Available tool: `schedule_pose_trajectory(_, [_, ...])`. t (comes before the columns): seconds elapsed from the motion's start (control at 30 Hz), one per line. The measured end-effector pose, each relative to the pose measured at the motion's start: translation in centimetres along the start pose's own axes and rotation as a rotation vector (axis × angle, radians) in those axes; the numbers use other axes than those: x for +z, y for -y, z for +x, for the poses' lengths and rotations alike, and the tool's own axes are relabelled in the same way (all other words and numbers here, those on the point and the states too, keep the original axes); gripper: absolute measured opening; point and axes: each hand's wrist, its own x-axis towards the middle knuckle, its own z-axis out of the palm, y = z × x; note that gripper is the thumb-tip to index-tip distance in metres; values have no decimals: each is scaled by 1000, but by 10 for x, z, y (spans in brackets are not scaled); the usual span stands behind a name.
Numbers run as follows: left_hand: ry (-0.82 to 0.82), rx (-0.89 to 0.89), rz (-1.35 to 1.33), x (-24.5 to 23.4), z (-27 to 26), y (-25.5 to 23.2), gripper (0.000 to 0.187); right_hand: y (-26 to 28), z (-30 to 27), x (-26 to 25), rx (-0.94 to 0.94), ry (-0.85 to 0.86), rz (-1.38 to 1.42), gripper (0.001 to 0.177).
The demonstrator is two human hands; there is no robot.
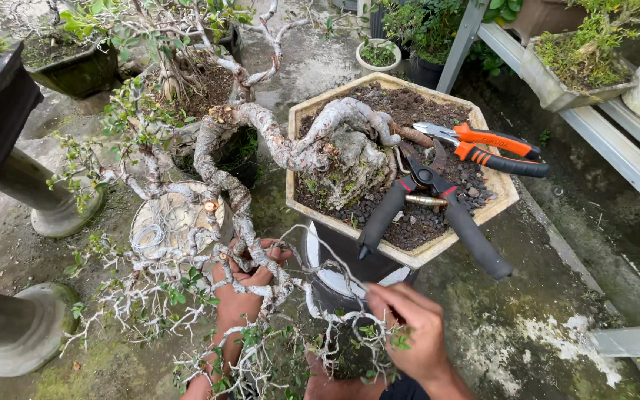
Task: The person sits on the ground and wraps a thin wire around the branches of a bonsai tree to shape them. They use their hands to carefully position and secure the wire along the branches.
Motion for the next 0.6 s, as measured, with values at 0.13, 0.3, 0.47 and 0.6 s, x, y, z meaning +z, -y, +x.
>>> schedule_pose_trajectory(0.13, [-21,-165,-241,-31,20,19,25,15,-13,-12,67,221,347,55])
schedule_pose_trajectory(0.3, [-116,-425,-734,-27,18,20,38,11,-47,-7,138,424,360,34])
schedule_pose_trajectory(0.47, [-48,-29,60,10,-16,-4,33,17,-91,18,864,458,692,67])
schedule_pose_trajectory(0.6, [-44,3,89,4,-8,6,23,33,-113,45,77,370,-21,54])
